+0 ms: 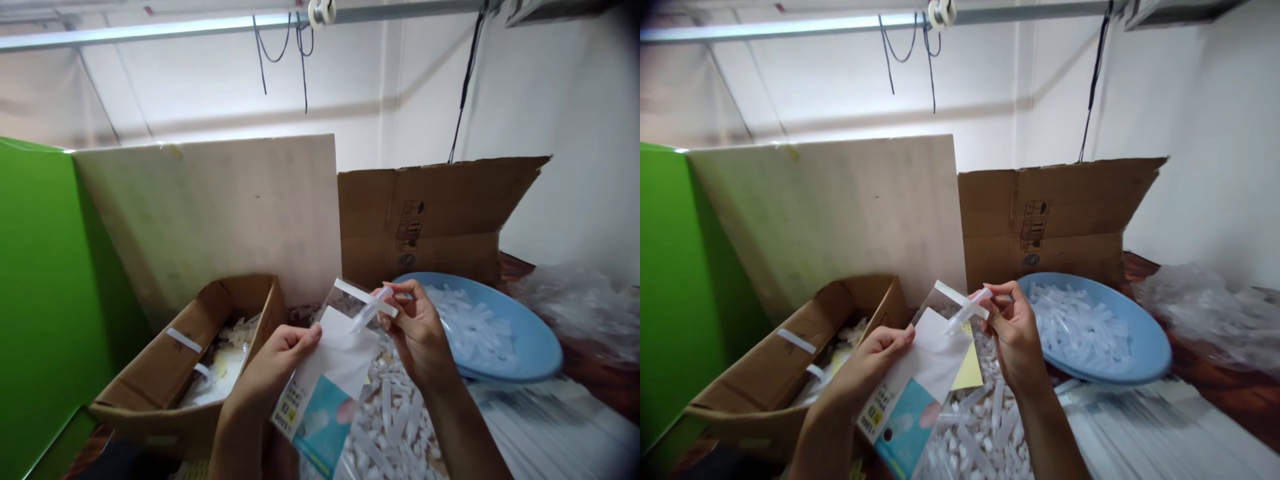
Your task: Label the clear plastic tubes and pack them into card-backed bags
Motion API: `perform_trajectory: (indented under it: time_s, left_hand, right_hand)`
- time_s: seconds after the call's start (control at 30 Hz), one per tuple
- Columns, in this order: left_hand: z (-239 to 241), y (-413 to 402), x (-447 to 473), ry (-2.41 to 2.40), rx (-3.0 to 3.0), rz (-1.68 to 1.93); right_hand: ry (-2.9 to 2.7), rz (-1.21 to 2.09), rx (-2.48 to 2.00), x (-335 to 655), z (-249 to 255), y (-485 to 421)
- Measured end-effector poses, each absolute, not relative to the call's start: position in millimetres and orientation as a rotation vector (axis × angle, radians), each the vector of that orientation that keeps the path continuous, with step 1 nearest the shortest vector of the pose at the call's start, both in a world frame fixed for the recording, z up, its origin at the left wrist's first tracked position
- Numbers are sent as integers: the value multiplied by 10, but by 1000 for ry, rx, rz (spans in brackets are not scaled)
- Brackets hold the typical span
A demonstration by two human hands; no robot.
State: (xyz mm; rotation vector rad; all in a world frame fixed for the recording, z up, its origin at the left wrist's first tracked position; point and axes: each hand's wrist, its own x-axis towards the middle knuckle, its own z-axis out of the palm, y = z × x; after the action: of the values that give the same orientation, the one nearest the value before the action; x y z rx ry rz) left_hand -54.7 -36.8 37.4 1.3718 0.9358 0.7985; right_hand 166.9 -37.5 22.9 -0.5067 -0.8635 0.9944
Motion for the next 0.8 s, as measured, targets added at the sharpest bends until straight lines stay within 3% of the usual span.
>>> perform_trajectory:
  time_s: [0.33,0.57,0.67,0.8]
  left_hand:
    - [421,-314,-538,958,1542,816]
    - [333,-236,-520,954,1454,929]
    - [286,-152,-485,967,1289,1122]
    - [277,-98,-499,967,1235,1266]
  right_hand:
    - [-1603,1061,-676,1691,192,-448]
    - [-1660,1068,-716,1694,140,-413]
    - [-1648,916,-1004,1766,15,-296]
    - [-2162,737,-1718,1753,-245,-171]
